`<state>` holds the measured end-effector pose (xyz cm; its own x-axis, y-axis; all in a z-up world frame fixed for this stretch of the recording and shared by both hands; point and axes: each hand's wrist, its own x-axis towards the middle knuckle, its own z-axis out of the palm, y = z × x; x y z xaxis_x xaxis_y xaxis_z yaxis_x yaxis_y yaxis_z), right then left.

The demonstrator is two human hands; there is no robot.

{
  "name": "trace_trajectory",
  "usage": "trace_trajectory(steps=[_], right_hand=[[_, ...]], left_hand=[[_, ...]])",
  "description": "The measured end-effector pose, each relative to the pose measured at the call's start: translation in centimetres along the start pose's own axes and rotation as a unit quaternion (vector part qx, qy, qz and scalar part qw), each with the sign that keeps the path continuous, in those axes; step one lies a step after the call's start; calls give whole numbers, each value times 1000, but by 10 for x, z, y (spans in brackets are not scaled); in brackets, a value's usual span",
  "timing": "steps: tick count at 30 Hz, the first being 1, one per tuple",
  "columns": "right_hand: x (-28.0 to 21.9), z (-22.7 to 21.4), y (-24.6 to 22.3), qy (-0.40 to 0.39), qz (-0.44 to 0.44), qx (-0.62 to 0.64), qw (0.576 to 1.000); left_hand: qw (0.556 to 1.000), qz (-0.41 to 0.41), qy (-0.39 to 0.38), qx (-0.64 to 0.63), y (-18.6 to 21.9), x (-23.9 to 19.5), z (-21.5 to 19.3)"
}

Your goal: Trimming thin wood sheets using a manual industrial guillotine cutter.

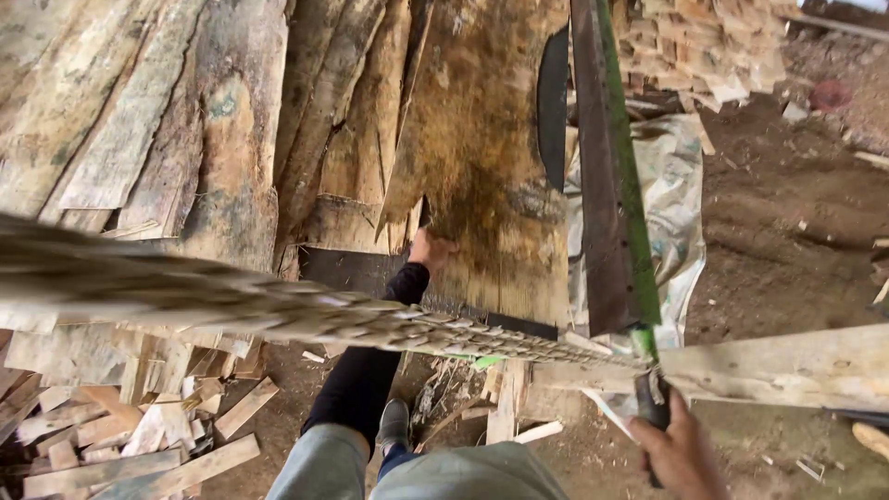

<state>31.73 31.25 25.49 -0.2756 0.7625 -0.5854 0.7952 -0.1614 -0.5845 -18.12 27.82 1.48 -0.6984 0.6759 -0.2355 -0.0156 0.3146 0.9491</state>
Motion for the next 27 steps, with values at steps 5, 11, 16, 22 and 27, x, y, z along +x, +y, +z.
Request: trace_trajectory(steps=[5, 11, 16, 22, 27], right_hand=[[-11, 17, -6, 10, 37, -32, 999], [17, 58, 21, -13, 66, -38, 997], [-3, 21, 2, -15, 48, -51, 997], [36, 62, 45, 10, -4, 98, 995], [151, 155, 206, 29, -147, -67, 986]], left_hand=[[984, -44, -64, -158, -16, 23, 4], [869, -173, -40, -463, 9, 11, -2], [990, -30, -48, -129, 7, 6, 0], [990, -67, -59, -106, 17, -17, -19], [860, -88, -97, -493, -16, 19, -2]])
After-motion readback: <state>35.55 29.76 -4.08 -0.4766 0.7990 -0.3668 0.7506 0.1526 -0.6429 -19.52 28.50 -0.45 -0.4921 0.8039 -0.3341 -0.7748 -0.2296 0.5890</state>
